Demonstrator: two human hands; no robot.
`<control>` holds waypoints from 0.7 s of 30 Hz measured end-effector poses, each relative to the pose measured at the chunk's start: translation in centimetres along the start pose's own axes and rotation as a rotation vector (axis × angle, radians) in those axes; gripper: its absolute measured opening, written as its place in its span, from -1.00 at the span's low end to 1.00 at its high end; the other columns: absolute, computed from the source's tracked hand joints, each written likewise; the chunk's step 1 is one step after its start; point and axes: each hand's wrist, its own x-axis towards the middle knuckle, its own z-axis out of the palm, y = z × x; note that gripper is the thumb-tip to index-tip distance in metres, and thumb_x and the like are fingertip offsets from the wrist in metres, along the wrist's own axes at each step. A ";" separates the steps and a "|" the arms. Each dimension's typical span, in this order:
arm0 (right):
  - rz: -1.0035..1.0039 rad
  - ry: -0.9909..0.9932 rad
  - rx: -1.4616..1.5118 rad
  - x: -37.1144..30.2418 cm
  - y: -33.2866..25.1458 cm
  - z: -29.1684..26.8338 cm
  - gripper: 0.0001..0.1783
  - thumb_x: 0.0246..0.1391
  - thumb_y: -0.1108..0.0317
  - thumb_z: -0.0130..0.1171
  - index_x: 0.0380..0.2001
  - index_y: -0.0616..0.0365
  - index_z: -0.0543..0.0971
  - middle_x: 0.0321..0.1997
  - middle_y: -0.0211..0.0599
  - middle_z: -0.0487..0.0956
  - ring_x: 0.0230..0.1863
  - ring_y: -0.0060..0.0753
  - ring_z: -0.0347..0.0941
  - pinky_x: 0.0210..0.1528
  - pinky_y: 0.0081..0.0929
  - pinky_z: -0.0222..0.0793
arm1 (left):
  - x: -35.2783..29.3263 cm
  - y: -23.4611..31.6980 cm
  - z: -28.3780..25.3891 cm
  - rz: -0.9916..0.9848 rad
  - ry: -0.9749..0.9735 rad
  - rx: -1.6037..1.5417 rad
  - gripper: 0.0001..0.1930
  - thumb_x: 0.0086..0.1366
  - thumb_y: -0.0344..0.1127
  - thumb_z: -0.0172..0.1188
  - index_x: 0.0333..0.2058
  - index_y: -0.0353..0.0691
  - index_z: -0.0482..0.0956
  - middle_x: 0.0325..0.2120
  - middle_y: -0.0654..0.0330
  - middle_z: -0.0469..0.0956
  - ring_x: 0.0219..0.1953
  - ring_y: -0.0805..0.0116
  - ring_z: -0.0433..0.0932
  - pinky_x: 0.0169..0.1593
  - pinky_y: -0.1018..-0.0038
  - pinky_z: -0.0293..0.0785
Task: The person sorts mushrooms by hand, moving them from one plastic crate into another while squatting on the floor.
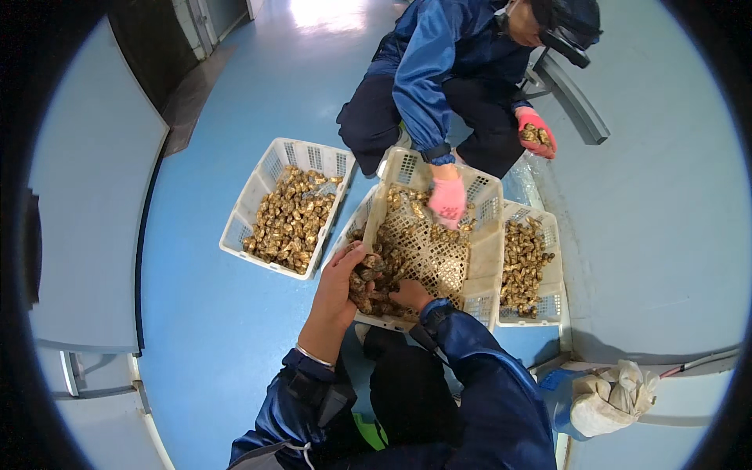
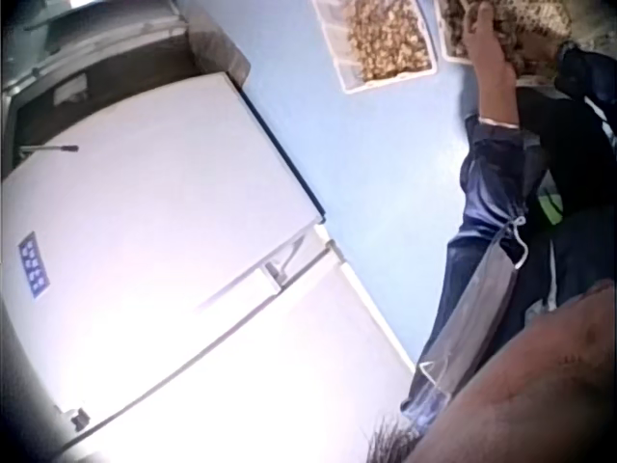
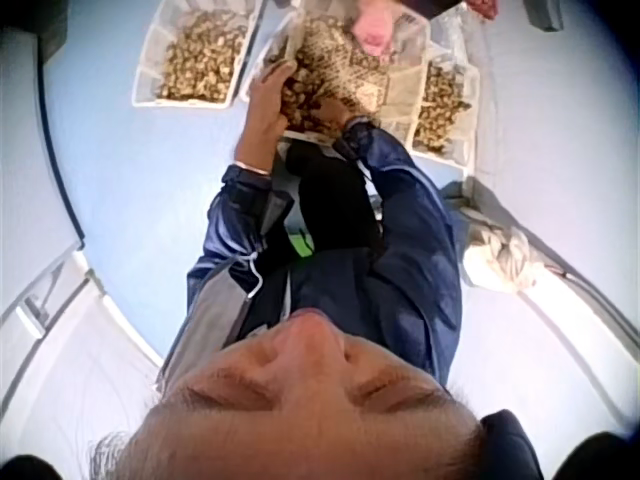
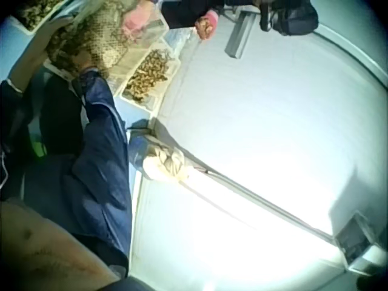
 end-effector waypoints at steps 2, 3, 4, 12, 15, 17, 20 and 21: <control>-0.021 -0.015 0.026 0.1 1.1 -0.1 -0.28 -0.05 -0.14 0.13 -0.13 0.40 0.51 -0.15 0.12 0.56 -0.11 0.09 0.48 -0.06 -0.16 0.36 | 0.2 -0.2 0.4 -0.003 -0.014 -0.001 -0.75 0.24 -0.23 0.17 -0.11 -0.12 0.48 -0.36 0.31 0.55 -0.42 0.46 0.53 -0.46 0.58 0.38; 0.008 -0.030 0.118 -0.6 2.4 -0.5 -0.31 -0.04 -0.11 0.15 -0.13 0.40 0.50 -0.15 0.06 0.56 -0.13 0.03 0.49 -0.09 -0.20 0.37 | 0.4 -0.5 0.7 -0.016 -0.021 -0.014 -0.75 0.25 -0.24 0.17 -0.12 -0.12 0.48 -0.35 0.30 0.56 -0.42 0.45 0.53 -0.45 0.58 0.38; 0.006 -0.069 0.217 -1.2 0.9 -0.8 -0.34 -0.02 -0.07 0.17 -0.13 0.40 0.50 -0.16 0.01 0.57 -0.15 -0.03 0.50 -0.11 -0.24 0.38 | 0.3 -0.3 -0.2 -0.012 0.004 -0.008 -0.75 0.25 -0.24 0.16 -0.12 -0.11 0.48 -0.35 0.30 0.56 -0.42 0.45 0.53 -0.45 0.57 0.38; -0.035 0.109 1.265 -9.8 -3.9 -7.8 -0.69 0.17 0.34 0.14 -0.06 0.22 0.45 -0.22 -0.48 0.51 -0.32 -0.70 0.42 -0.22 -0.65 0.44 | -0.2 0.0 -0.8 0.026 0.010 -0.001 -0.76 0.25 -0.21 0.16 -0.13 -0.09 0.49 -0.34 0.33 0.56 -0.37 0.49 0.51 -0.43 0.57 0.37; -0.030 0.189 1.392 -11.9 -5.2 -9.4 -0.78 0.19 0.33 0.11 -0.13 0.13 0.45 -0.33 -0.59 0.47 -0.36 -0.74 0.40 -0.22 -0.64 0.45 | 0.0 -0.1 -0.7 0.026 -0.018 0.002 -0.79 0.26 -0.21 0.14 -0.15 -0.09 0.50 -0.36 0.37 0.54 -0.37 0.54 0.49 -0.41 0.56 0.37; -0.085 0.242 1.403 -12.8 -4.9 -9.4 -0.77 0.20 0.33 0.10 -0.11 0.17 0.46 -0.28 -0.56 0.50 -0.30 -0.71 0.40 -0.21 -0.65 0.40 | -0.1 -0.2 -0.4 0.026 -0.016 -0.009 -0.81 0.27 -0.21 0.12 -0.19 -0.10 0.51 -0.38 0.38 0.53 -0.40 0.55 0.49 -0.43 0.58 0.37; -0.138 0.360 1.268 -13.6 -6.5 -10.0 -0.79 0.22 0.32 0.08 -0.13 0.16 0.46 -0.29 -0.60 0.48 -0.30 -0.74 0.37 -0.17 -0.67 0.34 | 0.0 -0.2 -0.5 0.023 -0.017 -0.017 -0.81 0.25 -0.21 0.14 -0.21 -0.11 0.51 -0.40 0.35 0.54 -0.43 0.51 0.51 -0.48 0.58 0.39; -0.157 0.364 1.239 -14.1 -7.4 -10.5 -0.79 0.22 0.33 0.07 -0.13 0.17 0.46 -0.31 -0.61 0.47 -0.30 -0.77 0.33 -0.15 -0.68 0.28 | -0.2 0.0 -0.6 -0.017 -0.039 -0.046 -0.81 0.25 -0.21 0.16 -0.21 -0.12 0.51 -0.41 0.33 0.54 -0.43 0.48 0.52 -0.48 0.57 0.41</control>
